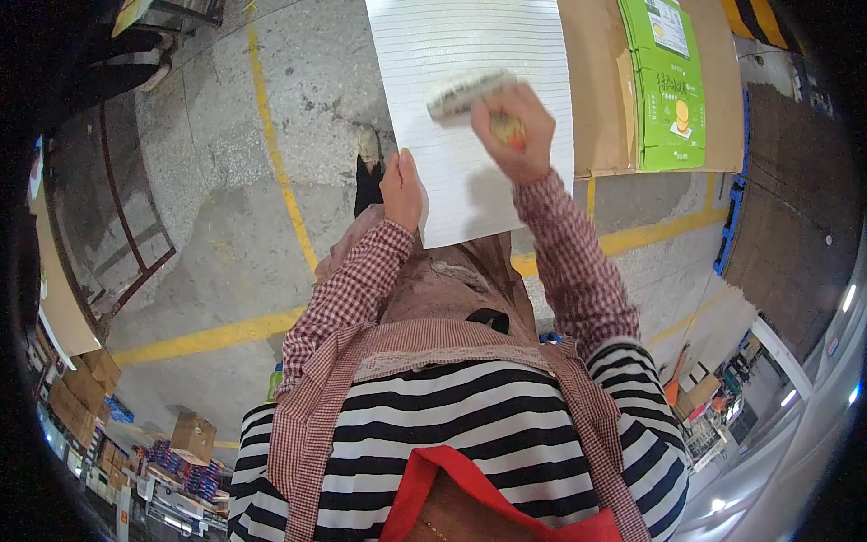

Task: Applying glue or adhesive to a large sheet of white paper using a brush in a manufacturing setting.

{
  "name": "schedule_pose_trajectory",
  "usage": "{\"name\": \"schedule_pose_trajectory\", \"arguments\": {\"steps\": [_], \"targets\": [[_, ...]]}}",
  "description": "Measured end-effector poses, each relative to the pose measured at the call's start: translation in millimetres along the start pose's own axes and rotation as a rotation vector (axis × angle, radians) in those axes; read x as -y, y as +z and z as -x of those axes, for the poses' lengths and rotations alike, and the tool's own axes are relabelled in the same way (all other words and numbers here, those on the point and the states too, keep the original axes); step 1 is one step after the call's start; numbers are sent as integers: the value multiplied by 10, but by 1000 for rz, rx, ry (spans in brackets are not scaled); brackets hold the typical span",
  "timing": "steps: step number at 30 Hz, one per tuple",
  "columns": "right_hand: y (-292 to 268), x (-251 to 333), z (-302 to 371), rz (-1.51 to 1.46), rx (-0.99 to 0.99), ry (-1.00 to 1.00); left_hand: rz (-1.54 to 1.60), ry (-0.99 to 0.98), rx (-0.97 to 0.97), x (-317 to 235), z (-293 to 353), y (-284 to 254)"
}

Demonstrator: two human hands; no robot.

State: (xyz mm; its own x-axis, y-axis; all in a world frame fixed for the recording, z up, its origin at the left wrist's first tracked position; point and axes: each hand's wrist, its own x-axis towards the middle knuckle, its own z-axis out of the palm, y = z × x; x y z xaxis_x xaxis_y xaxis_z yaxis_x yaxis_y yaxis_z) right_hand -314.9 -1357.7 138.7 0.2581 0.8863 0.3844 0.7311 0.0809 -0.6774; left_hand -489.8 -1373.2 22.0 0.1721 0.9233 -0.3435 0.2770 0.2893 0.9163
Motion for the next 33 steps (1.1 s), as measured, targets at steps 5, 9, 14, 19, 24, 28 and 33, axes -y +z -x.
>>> {"name": "schedule_pose_trajectory", "arguments": {"steps": [5,9,14,19,24,28,33], "targets": [[-271,252,517,-89,78,89,37,-3,-55,15,18,24],[-205,187,187,-12,-99,1,-6,26,-78,-17,42,32],[-10,43,125,-59,-89,7,-5,67,-80,-62,43,42],[-355,336,775,-100,75,108,-8,66,-107,-53,24,56],[-712,283,762,-74,-103,131,-36,82,-117,-4,-63,0],[-867,-11,577,-240,-257,401,-6,93,-182,-213,-607,-32],[-681,-331,-156,-543,-372,494,-134,66,-133,-538,-1239,37]]}}
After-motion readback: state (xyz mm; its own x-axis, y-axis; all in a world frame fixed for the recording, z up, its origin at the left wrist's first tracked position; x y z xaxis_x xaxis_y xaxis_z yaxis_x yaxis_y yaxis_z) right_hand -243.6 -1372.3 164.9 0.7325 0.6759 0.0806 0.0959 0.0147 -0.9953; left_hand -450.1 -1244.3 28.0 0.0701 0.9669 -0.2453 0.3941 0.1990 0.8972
